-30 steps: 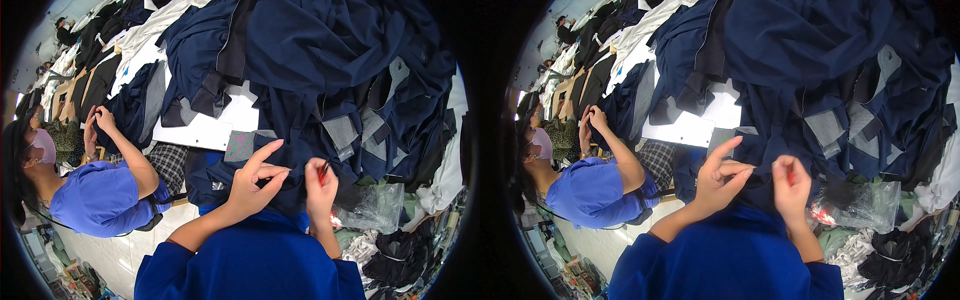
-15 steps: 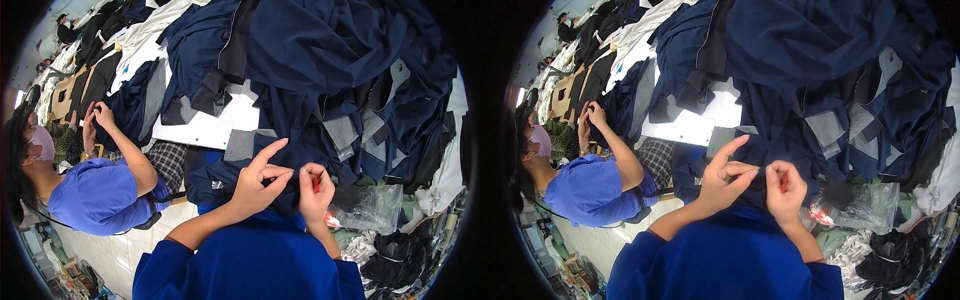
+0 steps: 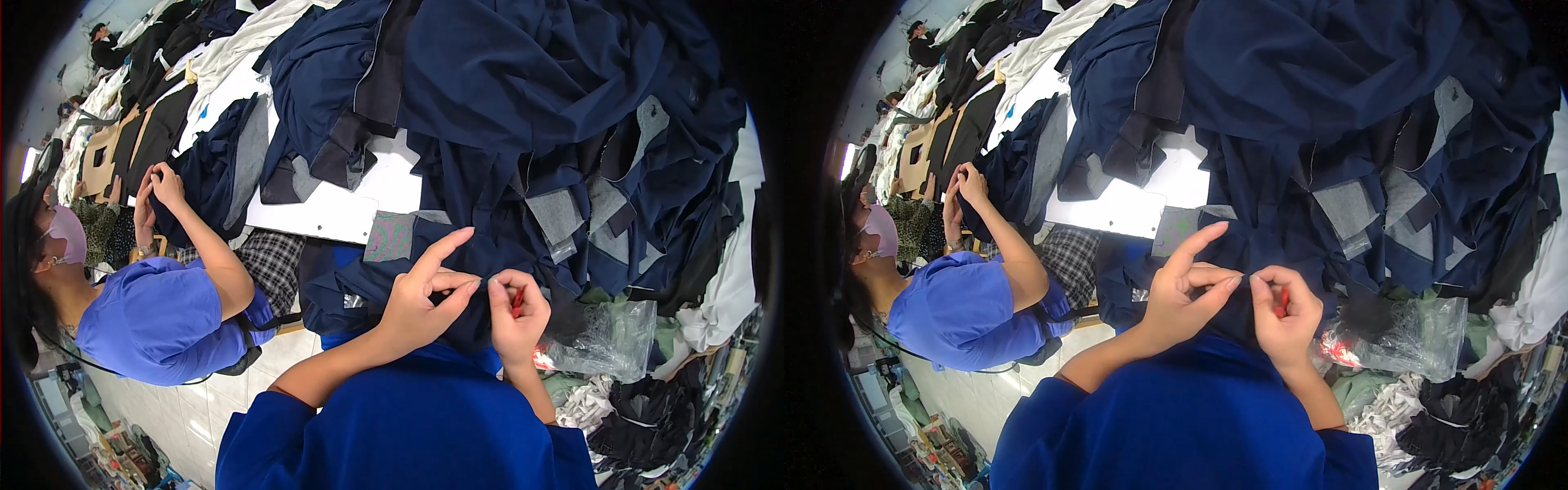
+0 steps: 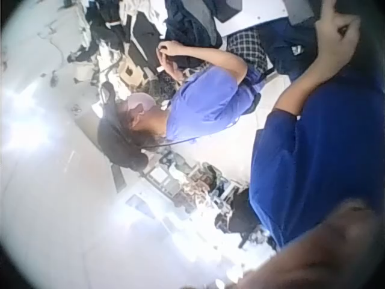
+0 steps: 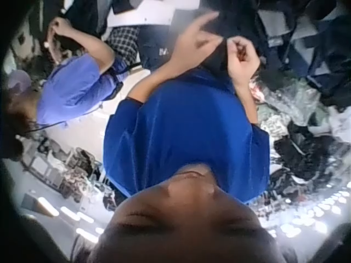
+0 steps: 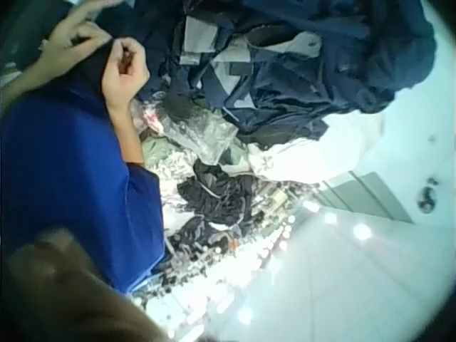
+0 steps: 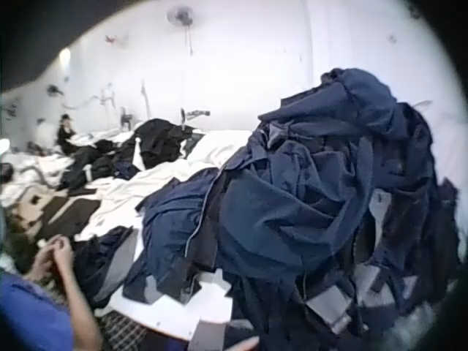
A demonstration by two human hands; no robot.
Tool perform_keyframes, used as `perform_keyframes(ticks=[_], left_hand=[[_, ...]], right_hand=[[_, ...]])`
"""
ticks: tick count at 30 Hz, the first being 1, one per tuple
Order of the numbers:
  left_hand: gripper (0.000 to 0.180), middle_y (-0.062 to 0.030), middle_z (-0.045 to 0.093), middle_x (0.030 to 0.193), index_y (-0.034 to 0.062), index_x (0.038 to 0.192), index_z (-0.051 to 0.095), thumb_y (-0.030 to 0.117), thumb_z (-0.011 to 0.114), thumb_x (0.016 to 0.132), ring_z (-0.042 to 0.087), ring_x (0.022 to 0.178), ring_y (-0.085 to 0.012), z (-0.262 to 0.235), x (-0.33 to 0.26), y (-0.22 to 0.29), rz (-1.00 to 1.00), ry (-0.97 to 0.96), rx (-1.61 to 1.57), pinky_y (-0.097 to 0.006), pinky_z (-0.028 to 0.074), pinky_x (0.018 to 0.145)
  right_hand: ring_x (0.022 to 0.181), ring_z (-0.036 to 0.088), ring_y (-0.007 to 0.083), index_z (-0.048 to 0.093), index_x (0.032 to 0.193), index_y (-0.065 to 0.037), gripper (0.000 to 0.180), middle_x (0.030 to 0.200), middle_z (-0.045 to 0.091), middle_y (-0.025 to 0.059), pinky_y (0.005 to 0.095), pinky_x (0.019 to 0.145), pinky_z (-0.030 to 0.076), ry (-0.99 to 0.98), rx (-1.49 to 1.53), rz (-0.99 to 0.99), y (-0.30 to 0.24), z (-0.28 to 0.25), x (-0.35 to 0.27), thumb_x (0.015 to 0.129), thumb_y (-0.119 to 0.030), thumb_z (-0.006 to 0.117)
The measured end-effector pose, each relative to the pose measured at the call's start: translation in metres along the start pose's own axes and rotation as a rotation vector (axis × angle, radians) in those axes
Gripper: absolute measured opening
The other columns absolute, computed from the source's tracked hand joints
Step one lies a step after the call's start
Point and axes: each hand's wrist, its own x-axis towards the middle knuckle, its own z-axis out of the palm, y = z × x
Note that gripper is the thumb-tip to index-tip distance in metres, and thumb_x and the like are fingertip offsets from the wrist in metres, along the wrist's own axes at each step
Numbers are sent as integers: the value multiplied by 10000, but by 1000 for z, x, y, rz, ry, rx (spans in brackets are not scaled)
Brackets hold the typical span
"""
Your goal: The recorder uses thread snips to trim excess threads and inspect fabric pieces on a garment factory work table.
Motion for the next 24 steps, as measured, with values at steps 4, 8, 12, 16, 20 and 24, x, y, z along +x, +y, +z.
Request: perform_keyframes(ticks=[4,8,12,16,20,24], left_hand=[[585,-87,709,838,19,1354,386,16,631,822,658,783,-108,-4,1,3,26,-26,100,-222,488,726],[590,-88,708,834,22,1356,382,17,631,821,663,781,-119,-7,1,-1,3,7,64,-224,491,725],[602,-92,708,841,24,1363,372,14,629,818,667,785,-130,-6,0,1,-15,11,80,-234,495,740],[614,-100,707,844,14,1366,364,5,628,812,670,794,-142,-6,2,3,112,-17,201,-247,494,769],[623,-103,706,839,3,1366,360,-4,628,804,669,801,-143,-10,1,6,117,-34,234,-246,491,777],[629,-99,704,827,2,1367,358,-8,630,800,664,788,-139,-11,0,7,126,-21,247,-245,489,770]], right_hand=[[436,279,35,517,933,-36,116,547,352,-62,217,452,220,213,556,282,-4,-5,11,943,-152,523],[487,318,18,567,931,2,117,588,430,-53,187,477,237,139,327,68,1,-16,5,932,-111,541],[575,390,-2,638,943,13,82,703,538,-52,145,528,282,-16,5,-18,-12,-9,1,870,-12,609],[630,411,9,617,922,18,61,751,555,-37,157,552,300,-63,-191,-148,-6,-4,3,870,-13,606],[609,387,14,549,884,-4,35,729,502,-34,158,541,297,-10,-91,-9,0,-5,2,909,-28,555],[647,449,28,550,901,-1,58,746,521,-15,155,583,350,108,281,60,2,-10,5,930,-51,537]])
